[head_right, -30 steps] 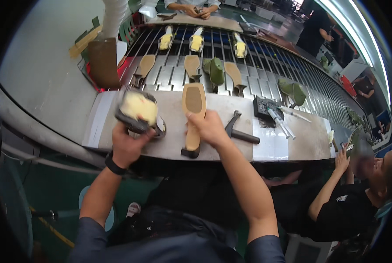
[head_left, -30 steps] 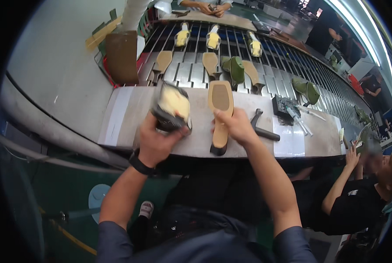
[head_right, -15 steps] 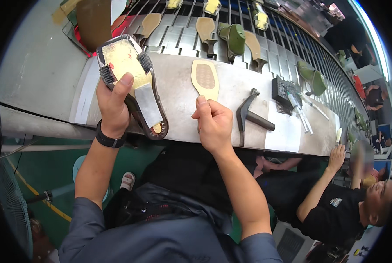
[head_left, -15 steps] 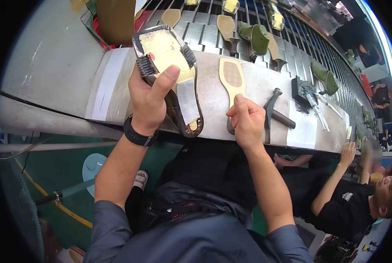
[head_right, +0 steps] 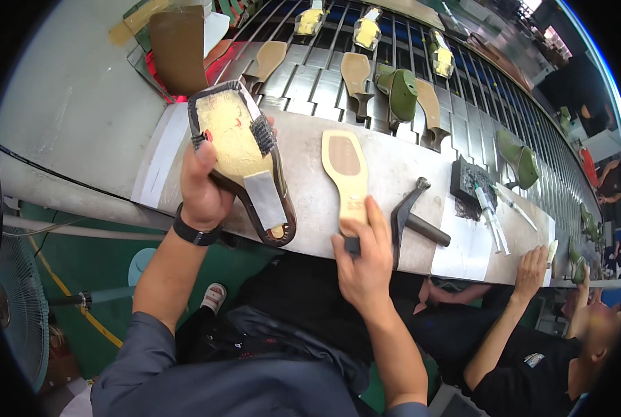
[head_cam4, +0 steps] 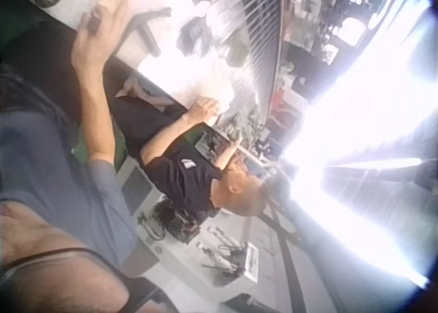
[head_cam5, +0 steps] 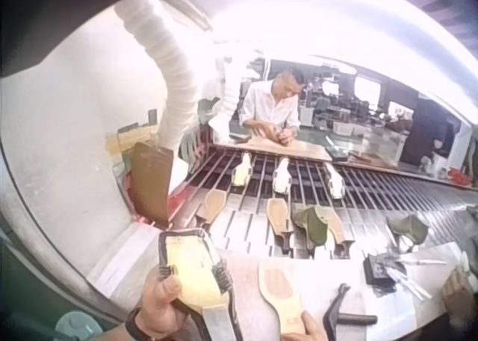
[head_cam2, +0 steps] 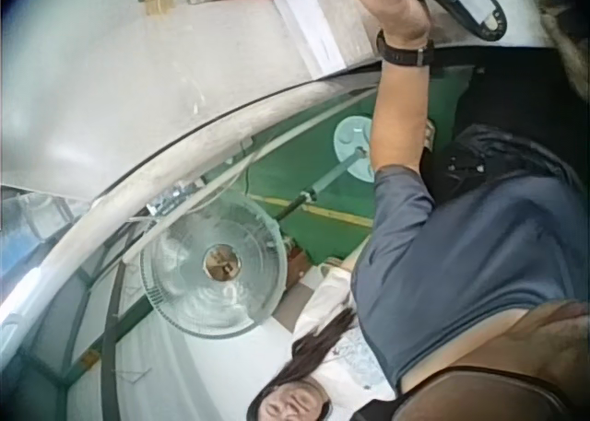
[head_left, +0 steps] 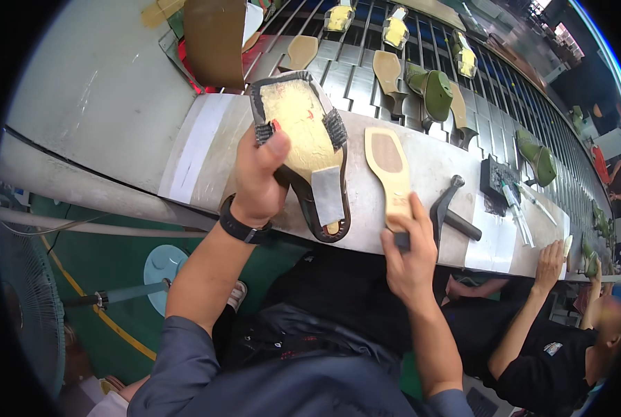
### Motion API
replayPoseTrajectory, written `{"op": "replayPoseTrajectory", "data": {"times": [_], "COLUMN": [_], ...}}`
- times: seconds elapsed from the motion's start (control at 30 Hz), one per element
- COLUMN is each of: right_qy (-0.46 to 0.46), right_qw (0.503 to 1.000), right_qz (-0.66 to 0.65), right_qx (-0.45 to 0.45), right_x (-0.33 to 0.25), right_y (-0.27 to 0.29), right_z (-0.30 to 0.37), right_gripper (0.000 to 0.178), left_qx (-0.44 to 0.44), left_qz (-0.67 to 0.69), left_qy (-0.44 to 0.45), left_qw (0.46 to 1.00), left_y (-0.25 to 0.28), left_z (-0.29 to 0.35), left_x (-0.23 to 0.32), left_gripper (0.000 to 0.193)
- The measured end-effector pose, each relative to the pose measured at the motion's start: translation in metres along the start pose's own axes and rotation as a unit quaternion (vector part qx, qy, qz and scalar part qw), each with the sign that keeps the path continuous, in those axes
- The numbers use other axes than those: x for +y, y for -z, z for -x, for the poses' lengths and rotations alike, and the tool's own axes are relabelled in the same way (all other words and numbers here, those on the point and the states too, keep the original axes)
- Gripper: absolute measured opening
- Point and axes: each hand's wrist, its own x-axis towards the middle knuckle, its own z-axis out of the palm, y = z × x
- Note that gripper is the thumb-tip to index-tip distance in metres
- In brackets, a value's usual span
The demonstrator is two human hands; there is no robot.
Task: The person assembles high-heeled shoes on an assembly line by taking shoe lasts and soles from a conveyor, pressing the soles onto the lasted uppers by hand, tapping the edges and heels with a hammer, applying adhesive with a syringe, and placing the assembled shoes back onto the conveyor.
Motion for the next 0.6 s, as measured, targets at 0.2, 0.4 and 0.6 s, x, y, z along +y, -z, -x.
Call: {"op": "replayPoseTrajectory", "data": {"times": [0.2, 0.4, 0.6], "right_qy": [-0.224, -0.448, -0.215], "right_qw": [0.839, 0.719, 0.817], "right_qz": [-0.494, -0.522, -0.535], "right_qx": [0.053, -0.094, -0.017], "right_x": [-0.027, -0.011, -0.04], "right_y": [0.039, 0.02, 0.035], "right_z": [0.104, 0.077, 0.036], "right_gripper": [0.067, 0.019, 0.025], "left_qx": [0.037, -0.049, -0.089], "left_qz": [0.008, 0.012, 0.103], "left_qy": [0.06, 0.069, 0.089], "left_qw": [0.997, 0.996, 0.987], "left_y": [-0.006, -0.025, -0.042], "left_z": [-0.013, -0.005, -0.017], "left_x": [0.017, 0.001, 0.041], "left_gripper": [0.06, 0.062, 0.058]}}
